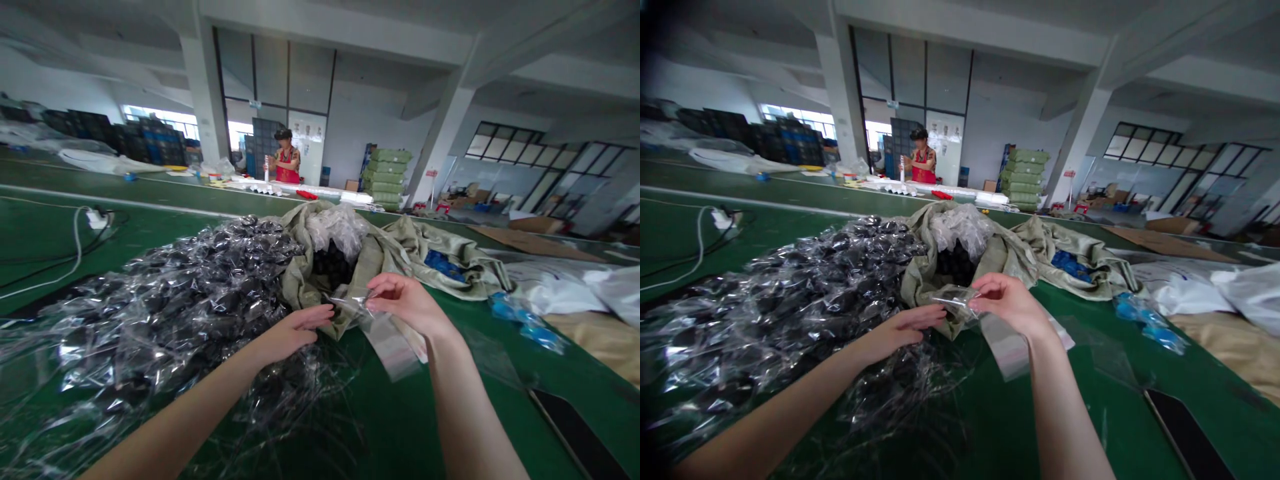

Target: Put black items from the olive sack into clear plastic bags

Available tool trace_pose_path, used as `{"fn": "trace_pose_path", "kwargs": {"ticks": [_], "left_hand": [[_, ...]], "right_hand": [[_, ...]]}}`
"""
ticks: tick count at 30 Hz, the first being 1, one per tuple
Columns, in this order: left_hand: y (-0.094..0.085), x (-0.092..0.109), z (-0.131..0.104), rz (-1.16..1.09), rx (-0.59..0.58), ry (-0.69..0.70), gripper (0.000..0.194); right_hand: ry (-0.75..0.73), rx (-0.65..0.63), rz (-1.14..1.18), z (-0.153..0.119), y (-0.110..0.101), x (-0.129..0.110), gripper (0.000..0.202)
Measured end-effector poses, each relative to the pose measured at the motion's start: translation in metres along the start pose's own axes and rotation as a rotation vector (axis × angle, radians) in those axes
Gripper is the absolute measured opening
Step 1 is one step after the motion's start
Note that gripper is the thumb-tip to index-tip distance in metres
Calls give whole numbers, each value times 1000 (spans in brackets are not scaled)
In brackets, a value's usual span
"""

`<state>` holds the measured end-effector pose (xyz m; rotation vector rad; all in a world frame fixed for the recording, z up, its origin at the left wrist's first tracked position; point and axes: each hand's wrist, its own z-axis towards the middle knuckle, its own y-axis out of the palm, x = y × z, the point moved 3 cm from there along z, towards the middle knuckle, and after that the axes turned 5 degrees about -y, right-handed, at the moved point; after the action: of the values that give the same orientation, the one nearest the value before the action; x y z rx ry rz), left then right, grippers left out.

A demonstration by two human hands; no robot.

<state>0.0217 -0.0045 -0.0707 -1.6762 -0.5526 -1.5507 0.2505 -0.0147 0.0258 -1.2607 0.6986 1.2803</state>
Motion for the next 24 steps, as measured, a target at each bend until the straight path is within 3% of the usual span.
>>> {"fn": "trace_pose_path", "kwargs": {"ticks": [4,8,11,12,15,17,20,22,24], "left_hand": [[0,8,-3,186,51,-42,49],[14,8,-11,427,-67,79,70],[19,9,-10,245,-62,16,45],[18,10,-7,103,-32,-11,39],[12,17,2,-331,96,-38,56],[7,21,7,-471,194,-54,60],[1,25,11,-445,355,-72,51],[-4,28,11,-321,454,-63,45],[-9,33,11,-147,533,-42,43]], "right_hand": [[-64,3,-22,10,1,-1,36],[-186,92,-83,16,2,3,32],[-314,103,-231,17,5,-1,20],[-365,92,-291,17,7,-3,15],[-538,20,-435,15,16,-11,7],[-645,-35,-477,15,22,-15,9],[-738,-100,-498,15,28,-16,13],[-739,-138,-501,15,28,-14,5],[-690,-175,-496,14,28,-13,18]]}}
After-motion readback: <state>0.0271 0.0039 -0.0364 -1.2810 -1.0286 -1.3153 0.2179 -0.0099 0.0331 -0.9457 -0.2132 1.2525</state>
